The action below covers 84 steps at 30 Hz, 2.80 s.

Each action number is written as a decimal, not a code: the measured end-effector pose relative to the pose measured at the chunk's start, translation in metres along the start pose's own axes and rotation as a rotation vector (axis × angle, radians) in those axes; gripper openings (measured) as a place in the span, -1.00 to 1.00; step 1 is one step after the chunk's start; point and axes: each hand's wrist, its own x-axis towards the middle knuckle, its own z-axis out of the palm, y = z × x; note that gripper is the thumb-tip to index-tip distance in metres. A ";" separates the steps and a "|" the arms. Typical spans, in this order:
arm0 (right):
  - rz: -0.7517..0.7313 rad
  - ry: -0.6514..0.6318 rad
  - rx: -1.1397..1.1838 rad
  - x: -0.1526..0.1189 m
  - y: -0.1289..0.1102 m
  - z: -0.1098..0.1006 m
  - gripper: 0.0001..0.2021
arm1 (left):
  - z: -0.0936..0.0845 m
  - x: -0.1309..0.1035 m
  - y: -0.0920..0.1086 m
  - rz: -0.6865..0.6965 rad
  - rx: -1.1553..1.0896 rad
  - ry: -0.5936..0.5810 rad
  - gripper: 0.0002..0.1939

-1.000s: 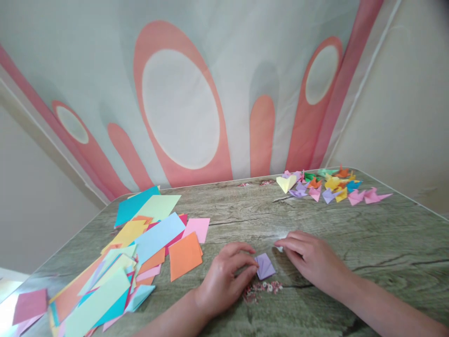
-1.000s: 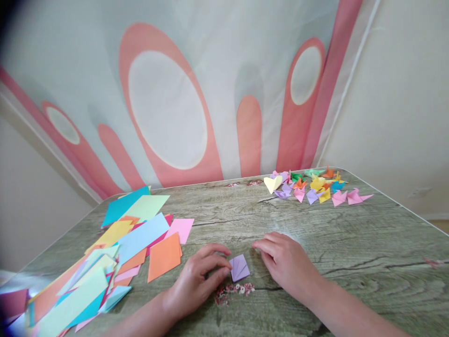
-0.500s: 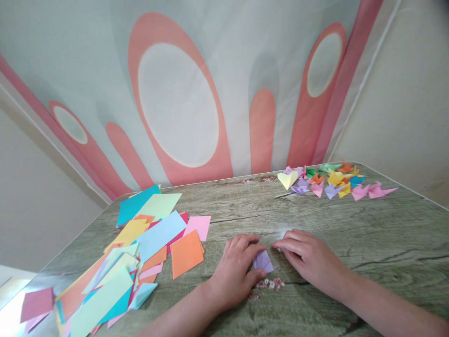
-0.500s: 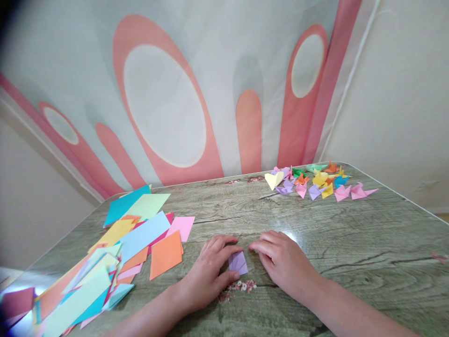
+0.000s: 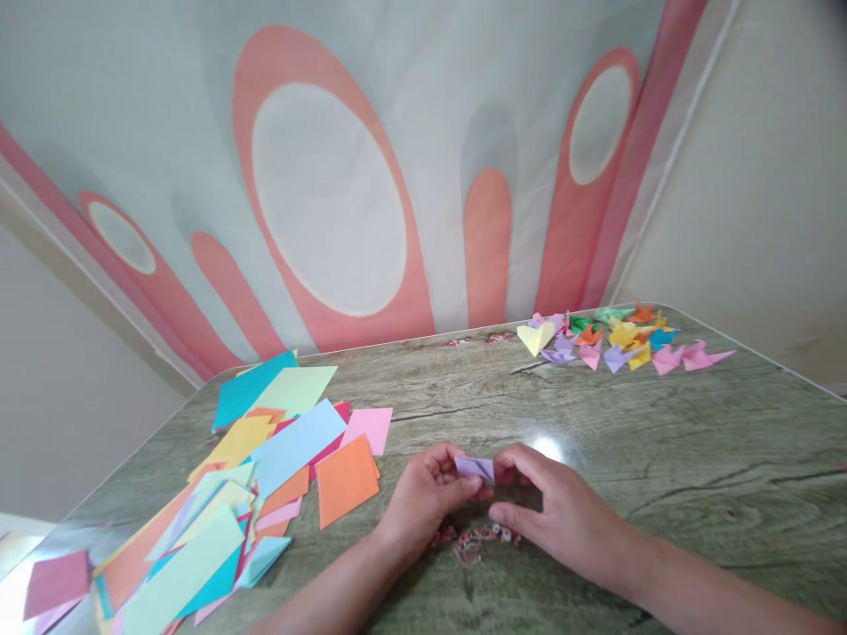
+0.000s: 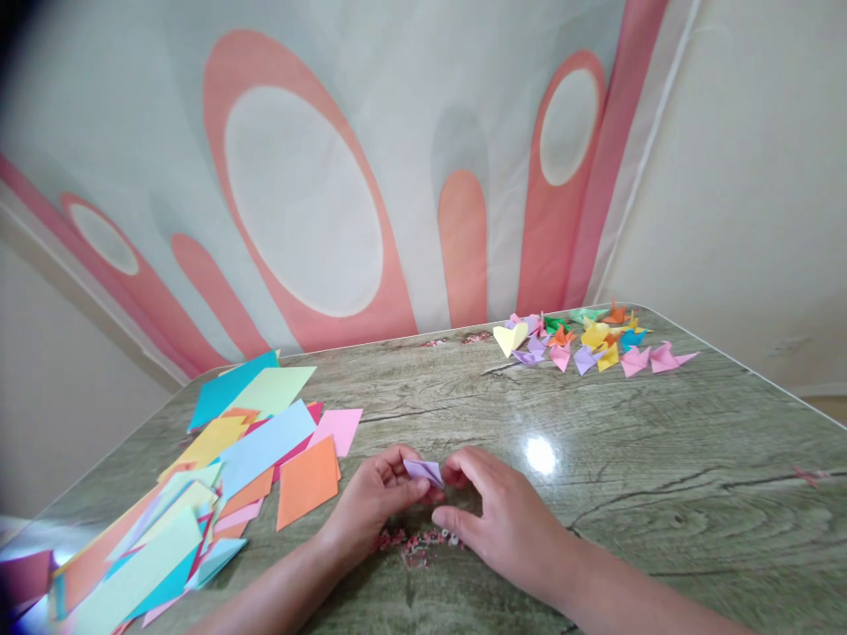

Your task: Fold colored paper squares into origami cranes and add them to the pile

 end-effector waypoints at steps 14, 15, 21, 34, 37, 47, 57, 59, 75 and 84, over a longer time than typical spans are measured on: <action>-0.402 0.036 -0.524 -0.001 0.019 0.004 -0.85 | 0.004 -0.015 0.006 0.764 1.221 -0.103 -0.86; -0.405 0.004 -0.546 -0.001 0.019 0.004 -0.86 | 0.003 -0.014 0.005 0.773 1.275 -0.120 -0.84; -0.398 -0.110 -0.543 -0.001 0.023 0.004 -0.89 | 0.001 -0.012 0.003 0.717 1.438 -0.146 -0.84; -0.319 -0.031 -0.435 0.002 0.017 -0.001 -0.88 | 0.006 -0.015 0.000 0.717 1.519 -0.104 -0.83; -0.341 -0.022 -0.441 0.003 0.017 -0.002 -0.86 | 0.008 -0.015 -0.001 0.694 1.548 -0.094 -0.84; -0.295 -0.028 -0.469 0.003 0.015 0.001 -0.85 | 0.008 -0.013 0.001 0.669 1.476 -0.075 -0.82; -0.277 0.025 -0.402 0.004 0.017 0.002 -0.85 | 0.007 -0.010 0.000 0.629 1.364 0.012 -0.86; -0.254 0.024 -0.393 0.004 0.016 0.002 -0.85 | 0.006 -0.009 0.000 0.611 1.349 0.011 -0.88; -0.257 0.015 -0.409 0.002 0.016 0.000 -0.88 | 0.007 -0.009 -0.006 0.603 1.397 0.011 -0.80; -0.219 0.030 -0.333 0.005 0.018 0.002 -0.88 | 0.002 -0.002 -0.004 0.522 1.212 0.074 -0.94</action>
